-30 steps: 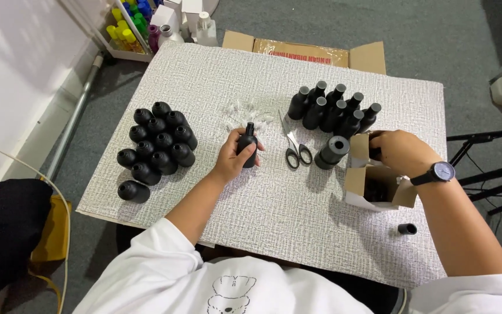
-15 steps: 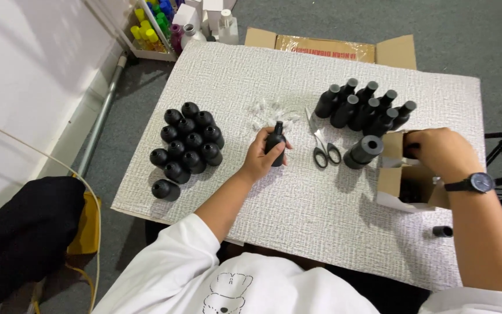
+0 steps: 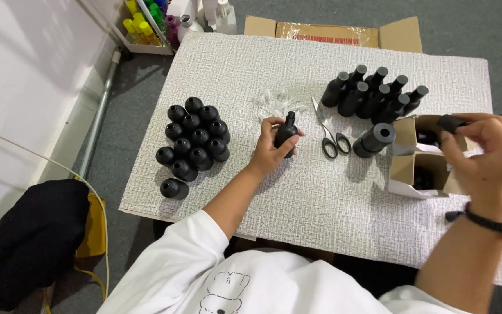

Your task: Assembling perfume bottles by attaching nozzles and placing them into cardboard boxes for packaging.

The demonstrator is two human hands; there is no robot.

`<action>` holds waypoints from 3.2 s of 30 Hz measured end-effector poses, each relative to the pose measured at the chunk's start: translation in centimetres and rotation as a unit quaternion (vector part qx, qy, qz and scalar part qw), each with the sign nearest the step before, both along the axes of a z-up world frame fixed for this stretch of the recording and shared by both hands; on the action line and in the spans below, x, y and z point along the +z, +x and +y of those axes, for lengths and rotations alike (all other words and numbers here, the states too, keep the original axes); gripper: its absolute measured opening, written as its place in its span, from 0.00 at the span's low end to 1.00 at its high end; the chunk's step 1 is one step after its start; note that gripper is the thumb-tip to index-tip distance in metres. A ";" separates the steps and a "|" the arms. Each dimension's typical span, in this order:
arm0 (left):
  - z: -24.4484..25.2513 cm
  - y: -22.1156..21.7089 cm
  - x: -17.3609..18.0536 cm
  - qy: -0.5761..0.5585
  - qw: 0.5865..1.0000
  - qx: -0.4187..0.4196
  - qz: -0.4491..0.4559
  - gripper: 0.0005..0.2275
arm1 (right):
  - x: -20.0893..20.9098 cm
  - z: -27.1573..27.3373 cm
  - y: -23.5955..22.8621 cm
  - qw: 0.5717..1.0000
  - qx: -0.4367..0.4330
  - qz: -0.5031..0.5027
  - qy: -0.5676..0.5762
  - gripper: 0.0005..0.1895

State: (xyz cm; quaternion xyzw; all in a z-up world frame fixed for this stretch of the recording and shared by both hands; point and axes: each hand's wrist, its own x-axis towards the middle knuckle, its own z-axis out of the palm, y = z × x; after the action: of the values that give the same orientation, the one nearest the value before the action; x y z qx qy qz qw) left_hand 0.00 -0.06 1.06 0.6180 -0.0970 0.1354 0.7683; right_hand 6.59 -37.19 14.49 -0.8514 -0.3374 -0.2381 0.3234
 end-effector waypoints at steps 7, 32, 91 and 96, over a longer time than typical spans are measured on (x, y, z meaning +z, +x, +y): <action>-0.7 -3.2 4.9 -0.005 1.000 0.012 0.002 0.21 | -2.2 8.8 -4.5 0.925 0.149 0.172 0.305 0.17; 1.0 -10.5 14.0 -0.092 0.993 0.023 -0.071 0.17 | 3.6 17.4 -11.1 0.936 0.224 0.113 0.248 0.16; 0.9 -9.6 13.7 0.030 0.994 0.097 0.049 0.10 | 1.9 17.5 -11.5 0.937 0.184 0.136 0.263 0.11; 0.7 -9.8 13.2 -0.053 0.994 0.022 0.094 0.10 | 0.6 16.6 -10.3 0.918 0.194 0.211 0.273 0.11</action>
State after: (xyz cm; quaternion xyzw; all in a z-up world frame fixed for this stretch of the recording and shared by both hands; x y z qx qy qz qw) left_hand -9.82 0.63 14.28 0.5885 -0.0038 0.0985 0.8025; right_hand -3.75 -20.56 15.11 -0.6782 -0.3415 -0.0680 0.6472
